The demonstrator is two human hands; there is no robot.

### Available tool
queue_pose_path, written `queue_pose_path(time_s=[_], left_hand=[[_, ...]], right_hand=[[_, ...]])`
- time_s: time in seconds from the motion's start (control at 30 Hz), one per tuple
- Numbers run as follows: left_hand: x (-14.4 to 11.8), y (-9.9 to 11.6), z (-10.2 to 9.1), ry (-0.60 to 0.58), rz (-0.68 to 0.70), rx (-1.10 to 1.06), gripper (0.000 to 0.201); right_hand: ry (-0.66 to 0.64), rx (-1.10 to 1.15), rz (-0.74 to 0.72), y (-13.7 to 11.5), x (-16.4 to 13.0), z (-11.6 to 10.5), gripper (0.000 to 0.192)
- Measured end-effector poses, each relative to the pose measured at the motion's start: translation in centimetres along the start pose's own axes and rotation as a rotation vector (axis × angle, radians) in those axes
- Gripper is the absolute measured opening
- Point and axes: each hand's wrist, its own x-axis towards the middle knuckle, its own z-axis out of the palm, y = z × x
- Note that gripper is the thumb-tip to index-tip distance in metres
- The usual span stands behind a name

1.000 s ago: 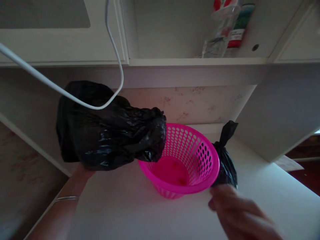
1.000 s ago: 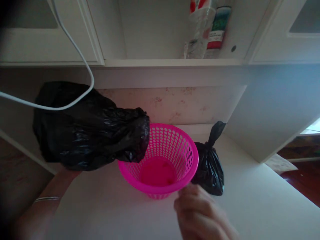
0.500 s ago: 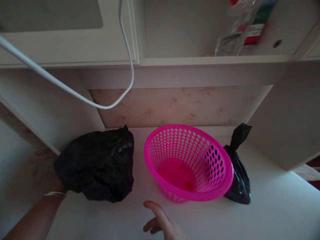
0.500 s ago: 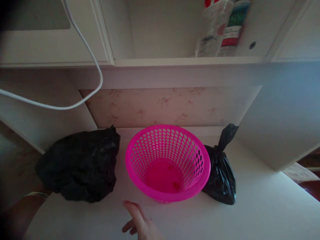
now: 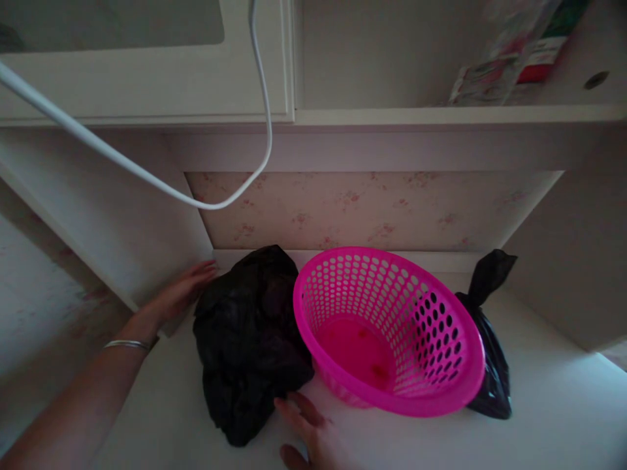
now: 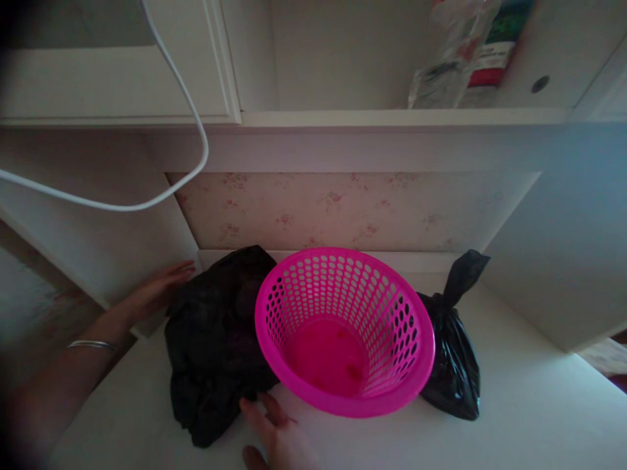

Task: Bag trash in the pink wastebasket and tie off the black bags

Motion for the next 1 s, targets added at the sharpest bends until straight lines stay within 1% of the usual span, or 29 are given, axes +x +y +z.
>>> queue_pose_path(time_s=[0.03,0.1,0.13,0.17,0.2,0.27,0.33,0.37,0.4,0.47,0.53,0.6,0.67,0.7,0.8,0.87,0.9,0.93,1.0], left_hand=[[0.5,0.0,-0.3,0.063,0.007,0.012,0.025],[0.6,0.2,-0.6,0.24,0.06,0.05,0.026],[0.1,0.4,-0.5,0.318,0.103,0.084,0.028],[-0.9,0.7,-0.1,0.371,0.151,0.128,0.03],[-2.1,1.0,0.5,0.391,0.2,0.177,0.032],[-5.0,1.4,2.4,0.316,0.309,0.273,0.035],[-7.6,1.5,4.8,0.164,0.434,0.374,0.038],[-8.4,1.3,5.9,0.075,0.541,0.511,0.041],[-9.0,1.1,6.9,0.03,0.609,0.614,0.044],[-9.1,0.3,8.5,-0.032,0.684,0.799,0.05],[-8.5,-0.8,9.7,-0.099,0.669,0.914,0.056],[-7.9,-2.1,10.6,-0.218,0.619,1.006,0.06],[-7.5,-3.5,11.5,-0.324,0.541,1.079,0.063],[-7.4,-4.3,11.9,-0.353,0.496,1.105,0.064],[-7.5,-7.1,12.7,-0.373,0.387,1.15,0.065],[-7.8,-9.1,12.7,-0.375,0.342,1.172,0.065],[-7.9,-10.0,12.4,-0.38,0.321,1.186,0.064],[-8.0,-10.9,11.9,-0.385,0.3,1.199,0.063],[-8.1,-12.3,10.4,-0.396,0.267,1.224,0.057]], right_hand=[[0.046,-0.018,-0.029,0.4,-0.2,0.3,0.079],[0.2,-0.063,-0.105,1.3,-0.6,1.1,0.068],[0.282,-0.102,-0.143,1.6,-0.7,1.5,0.063],[0.35,-0.15,-0.182,1.8,-0.7,1.8,0.059],[0.399,-0.2,-0.216,1.9,-0.5,2.1,0.057],[0.44,-0.289,-0.234,1.6,0.1,2.5,0.057],[0.412,-0.343,-0.21,0.8,1.0,2.8,0.064],[0.377,-0.353,-0.193,0.5,1.5,3.0,0.068],[0.332,-0.352,-0.179,0.1,1.9,3.2,0.072],[0.252,-0.334,-0.157,-0.1,2.5,3.9,0.074],[0.225,-0.327,-0.142,0.3,2.8,4.9,0.068],[0.244,-0.363,-0.186,1.5,2.9,6.2,0.06],[0.306,-0.431,-0.288,3.2,2.9,7.6,0.054],[0.347,-0.467,-0.345,4.1,2.8,8.2,0.051],[0.48,-0.55,-0.507,6.7,2.7,9.7,0.042],[0.516,-0.576,-0.573,8.0,2.6,10.1,0.031],[0.51,-0.575,-0.588,8.4,2.6,10.1,0.025],[0.491,-0.563,-0.586,8.8,2.6,10.1,0.019],[0.443,-0.506,-0.558,9.0,2.7,9.7,0.015]])
